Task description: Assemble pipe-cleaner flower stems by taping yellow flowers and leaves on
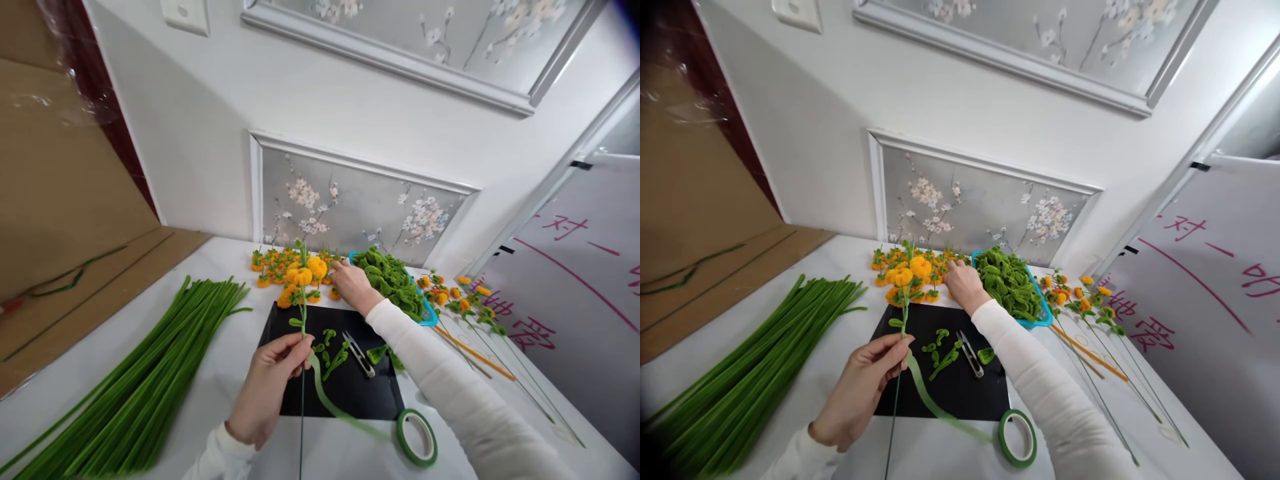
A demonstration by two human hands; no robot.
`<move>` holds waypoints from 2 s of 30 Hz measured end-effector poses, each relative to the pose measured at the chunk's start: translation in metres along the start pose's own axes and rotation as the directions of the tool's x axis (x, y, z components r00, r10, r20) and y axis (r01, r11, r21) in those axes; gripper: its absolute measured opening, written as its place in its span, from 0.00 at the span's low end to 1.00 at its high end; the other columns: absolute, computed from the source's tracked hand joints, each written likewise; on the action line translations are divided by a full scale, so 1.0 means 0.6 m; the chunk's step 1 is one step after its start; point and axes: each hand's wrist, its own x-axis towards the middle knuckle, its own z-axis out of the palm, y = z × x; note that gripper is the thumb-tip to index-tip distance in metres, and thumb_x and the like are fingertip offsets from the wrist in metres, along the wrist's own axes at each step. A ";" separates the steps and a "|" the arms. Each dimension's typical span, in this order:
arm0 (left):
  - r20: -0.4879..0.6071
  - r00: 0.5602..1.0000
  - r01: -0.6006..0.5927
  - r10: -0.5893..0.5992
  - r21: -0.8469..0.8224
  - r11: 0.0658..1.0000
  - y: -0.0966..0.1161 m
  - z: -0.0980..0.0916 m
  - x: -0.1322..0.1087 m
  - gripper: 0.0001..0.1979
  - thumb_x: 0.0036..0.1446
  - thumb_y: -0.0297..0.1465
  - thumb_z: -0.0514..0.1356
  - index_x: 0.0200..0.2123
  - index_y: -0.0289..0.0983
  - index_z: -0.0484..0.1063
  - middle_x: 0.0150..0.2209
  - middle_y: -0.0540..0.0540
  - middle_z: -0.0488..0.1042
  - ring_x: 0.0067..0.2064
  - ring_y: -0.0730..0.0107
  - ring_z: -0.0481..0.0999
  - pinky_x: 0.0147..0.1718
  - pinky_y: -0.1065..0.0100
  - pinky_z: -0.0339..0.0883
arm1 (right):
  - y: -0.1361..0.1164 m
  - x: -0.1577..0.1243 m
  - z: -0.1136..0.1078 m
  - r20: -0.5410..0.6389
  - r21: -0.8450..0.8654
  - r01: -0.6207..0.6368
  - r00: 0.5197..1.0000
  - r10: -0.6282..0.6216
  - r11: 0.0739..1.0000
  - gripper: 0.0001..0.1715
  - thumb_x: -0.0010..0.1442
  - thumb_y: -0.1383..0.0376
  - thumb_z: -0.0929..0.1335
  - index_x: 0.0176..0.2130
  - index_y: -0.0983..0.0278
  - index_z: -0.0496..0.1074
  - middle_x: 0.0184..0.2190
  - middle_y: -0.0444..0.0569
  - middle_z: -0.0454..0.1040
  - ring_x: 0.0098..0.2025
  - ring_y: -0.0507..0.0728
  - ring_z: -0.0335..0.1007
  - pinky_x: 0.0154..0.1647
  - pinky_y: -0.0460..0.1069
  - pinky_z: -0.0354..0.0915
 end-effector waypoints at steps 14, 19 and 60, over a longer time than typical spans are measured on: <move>-0.034 0.995 -0.090 0.092 0.037 0.995 0.010 0.011 -0.011 0.09 0.45 0.36 0.68 0.27 0.36 0.80 0.19 0.50 0.70 0.23 0.75 0.62 0.21 0.72 0.56 | 0.019 -0.070 -0.012 -0.148 0.101 -0.161 0.973 0.175 0.982 0.10 0.61 0.73 0.62 0.39 0.69 0.72 0.42 0.63 0.71 0.49 0.63 0.64 0.49 0.55 0.59; 0.025 0.998 -0.054 0.057 -0.087 0.995 0.014 0.013 -0.018 0.09 0.44 0.36 0.69 0.26 0.35 0.80 0.20 0.50 0.69 0.23 0.76 0.64 0.21 0.74 0.57 | 0.012 -0.174 -0.016 -0.218 0.500 -0.327 0.848 0.482 0.802 0.15 0.66 0.68 0.54 0.38 0.67 0.66 0.32 0.54 0.72 0.33 0.56 0.69 0.34 0.50 0.64; 0.218 0.976 -0.024 0.026 -0.010 1.000 0.006 0.017 -0.022 0.08 0.47 0.36 0.67 0.26 0.36 0.79 0.22 0.52 0.66 0.24 0.77 0.65 0.22 0.75 0.59 | -0.135 -0.202 -0.052 0.102 0.917 0.030 0.946 0.307 -0.398 0.08 0.46 0.65 0.73 0.28 0.64 0.71 0.26 0.41 0.70 0.27 0.48 0.64 0.30 0.44 0.62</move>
